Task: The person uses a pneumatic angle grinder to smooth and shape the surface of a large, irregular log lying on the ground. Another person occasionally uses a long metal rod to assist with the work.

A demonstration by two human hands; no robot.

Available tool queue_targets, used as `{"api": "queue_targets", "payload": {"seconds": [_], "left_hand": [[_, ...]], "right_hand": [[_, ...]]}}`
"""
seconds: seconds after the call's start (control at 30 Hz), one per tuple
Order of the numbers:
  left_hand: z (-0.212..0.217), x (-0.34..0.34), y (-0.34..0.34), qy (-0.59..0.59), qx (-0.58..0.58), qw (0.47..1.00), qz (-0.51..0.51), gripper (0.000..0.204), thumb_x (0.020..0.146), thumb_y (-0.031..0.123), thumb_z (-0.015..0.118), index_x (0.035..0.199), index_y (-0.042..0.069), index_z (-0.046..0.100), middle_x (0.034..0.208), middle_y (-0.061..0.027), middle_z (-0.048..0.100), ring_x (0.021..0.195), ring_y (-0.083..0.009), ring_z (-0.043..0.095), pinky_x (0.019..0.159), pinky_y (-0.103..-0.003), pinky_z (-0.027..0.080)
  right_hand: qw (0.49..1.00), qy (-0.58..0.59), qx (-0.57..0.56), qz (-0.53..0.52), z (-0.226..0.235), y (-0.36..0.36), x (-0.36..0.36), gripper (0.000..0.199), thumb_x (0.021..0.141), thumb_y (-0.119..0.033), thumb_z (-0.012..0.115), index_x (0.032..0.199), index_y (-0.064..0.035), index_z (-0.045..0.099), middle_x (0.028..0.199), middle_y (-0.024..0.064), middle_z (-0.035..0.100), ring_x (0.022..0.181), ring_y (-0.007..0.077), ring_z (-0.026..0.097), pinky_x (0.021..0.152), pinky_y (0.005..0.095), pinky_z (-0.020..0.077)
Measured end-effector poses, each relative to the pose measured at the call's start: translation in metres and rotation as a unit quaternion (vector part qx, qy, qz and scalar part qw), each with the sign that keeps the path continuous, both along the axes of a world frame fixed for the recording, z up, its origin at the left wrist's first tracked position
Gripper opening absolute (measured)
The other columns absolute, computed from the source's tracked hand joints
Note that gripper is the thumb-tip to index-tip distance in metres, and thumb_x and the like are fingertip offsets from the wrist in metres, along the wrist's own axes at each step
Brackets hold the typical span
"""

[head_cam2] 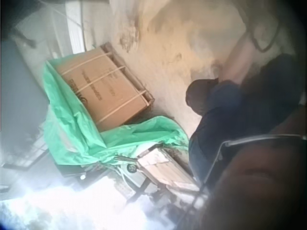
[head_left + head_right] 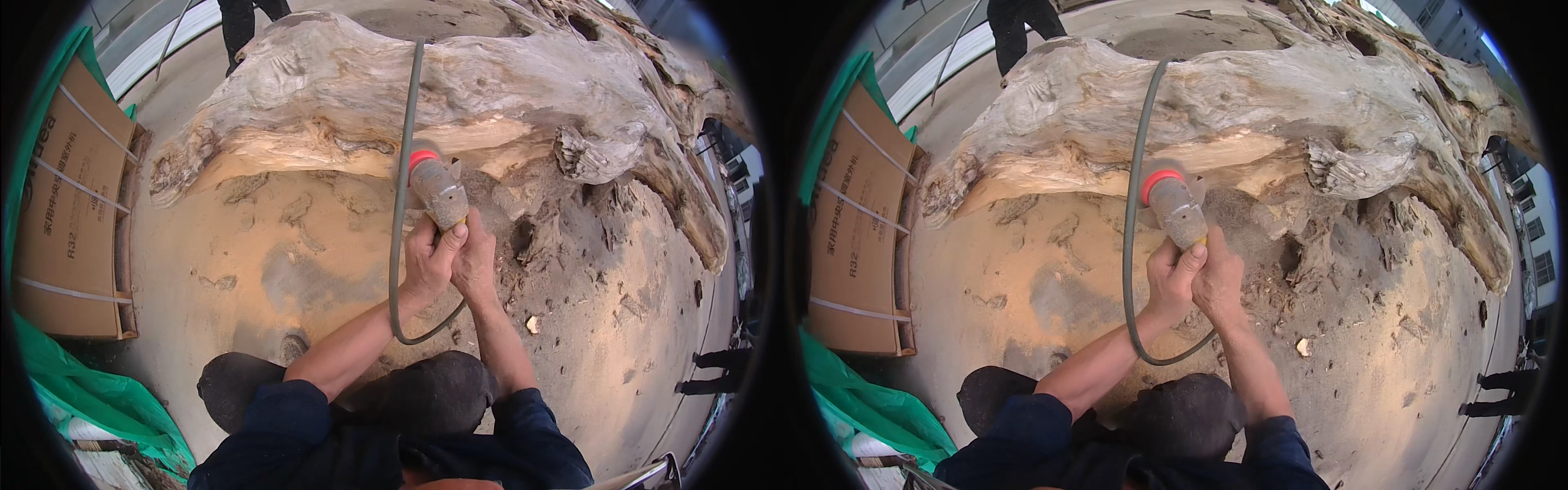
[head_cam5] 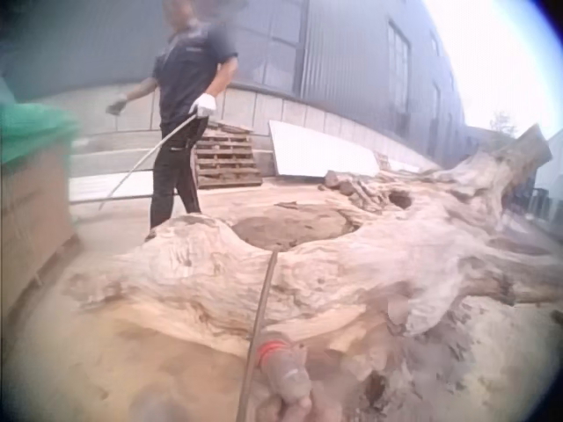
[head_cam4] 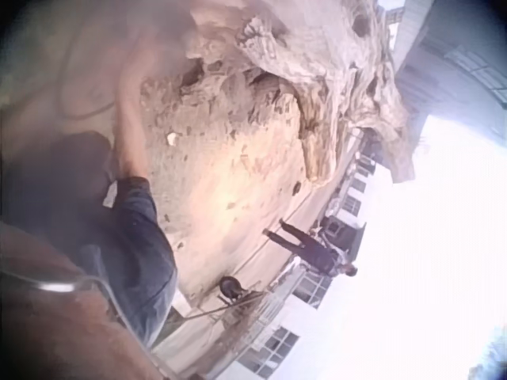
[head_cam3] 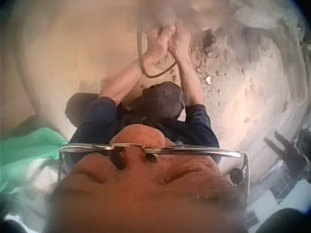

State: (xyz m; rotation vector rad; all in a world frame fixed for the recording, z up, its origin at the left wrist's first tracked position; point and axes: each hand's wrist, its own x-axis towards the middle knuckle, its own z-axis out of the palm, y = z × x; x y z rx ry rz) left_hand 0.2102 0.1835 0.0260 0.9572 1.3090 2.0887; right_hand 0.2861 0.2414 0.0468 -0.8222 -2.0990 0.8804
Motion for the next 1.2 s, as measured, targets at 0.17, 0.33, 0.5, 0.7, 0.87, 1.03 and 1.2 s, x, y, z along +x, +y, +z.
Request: {"api": "queue_targets", "payload": {"seconds": [0.17, 0.33, 0.5, 0.7, 0.87, 1.03, 1.2], "left_hand": [[-0.019, 0.014, -0.016, -0.079, -0.049, 0.996, -0.016, 0.041, 0.104, 0.035, 0.062, 0.117, -0.003, 0.063, 0.105, -0.0061, 0.067, 0.096, -0.0131, 0.060, 0.084, -0.030, 0.049], [-0.031, 0.032, -0.014, -0.071, -0.082, 0.993, -0.045, 0.041, 0.104, 0.034, 0.062, 0.119, -0.004, 0.063, 0.107, -0.0057, 0.067, 0.097, -0.0117, 0.059, 0.085, -0.029, 0.049], [-0.024, 0.033, -0.004, -0.038, -0.066, 0.994, -0.073, 0.040, 0.104, 0.033, 0.062, 0.121, -0.003, 0.063, 0.108, -0.0056, 0.068, 0.098, -0.0117, 0.059, 0.085, -0.029, 0.049], [-0.016, 0.025, 0.000, -0.013, -0.077, 0.996, -0.053, 0.042, 0.104, 0.035, 0.062, 0.121, -0.004, 0.063, 0.108, -0.0061, 0.067, 0.097, -0.0124, 0.059, 0.085, -0.029, 0.049], [-0.025, 0.017, 0.013, 0.001, -0.077, 0.994, -0.077, 0.042, 0.103, 0.034, 0.064, 0.122, -0.004, 0.063, 0.108, -0.0059, 0.067, 0.096, -0.0122, 0.059, 0.084, -0.029, 0.049], [-0.015, 0.023, 0.033, 0.031, -0.081, 0.991, -0.097, 0.039, 0.102, 0.032, 0.066, 0.117, -0.004, 0.064, 0.104, -0.0089, 0.069, 0.095, -0.0161, 0.063, 0.083, -0.033, 0.051], [-0.014, 0.023, 0.038, 0.039, -0.105, 0.990, -0.085, 0.039, 0.102, 0.033, 0.065, 0.117, -0.003, 0.064, 0.104, -0.0084, 0.069, 0.096, -0.0157, 0.063, 0.084, -0.033, 0.051]], "right_hand": [[0.998, -0.054, 0.023, -0.012, -0.034, -0.005, 0.009, 0.026, 0.098, -0.029, 0.060, 0.111, -0.0068, 0.055, 0.075, 0.0238, 0.067, 0.073, 0.0488, 0.067, 0.059, 0.0540, 0.0506], [0.996, -0.071, -0.005, -0.047, -0.046, -0.008, 0.031, 0.030, 0.096, -0.030, 0.061, 0.114, -0.0067, 0.056, 0.075, 0.0250, 0.067, 0.072, 0.0495, 0.067, 0.059, 0.0551, 0.0508], [0.998, -0.014, -0.007, -0.063, -0.040, -0.002, 0.036, 0.032, 0.096, -0.030, 0.062, 0.116, -0.0066, 0.058, 0.080, 0.0239, 0.068, 0.076, 0.0482, 0.068, 0.062, 0.0540, 0.0522], [0.999, 0.008, 0.005, -0.049, -0.030, 0.003, 0.027, 0.029, 0.096, -0.029, 0.062, 0.115, -0.0074, 0.058, 0.082, 0.0223, 0.069, 0.078, 0.0476, 0.068, 0.064, 0.0524, 0.0528], [0.997, 0.002, -0.043, -0.070, -0.035, 0.011, 0.026, 0.030, 0.096, -0.029, 0.064, 0.113, -0.0049, 0.056, 0.088, 0.0256, 0.068, 0.087, 0.0498, 0.067, 0.069, 0.0489, 0.0537], [0.992, 0.052, -0.028, -0.110, -0.035, 0.024, 0.032, 0.029, 0.097, -0.028, 0.062, 0.114, -0.0058, 0.057, 0.084, 0.0244, 0.068, 0.081, 0.0485, 0.067, 0.065, 0.0527, 0.0523], [0.992, 0.068, -0.019, -0.102, -0.021, 0.027, 0.032, 0.027, 0.097, -0.027, 0.061, 0.112, -0.0053, 0.056, 0.084, 0.0248, 0.068, 0.081, 0.0488, 0.067, 0.065, 0.0526, 0.0522]]}}
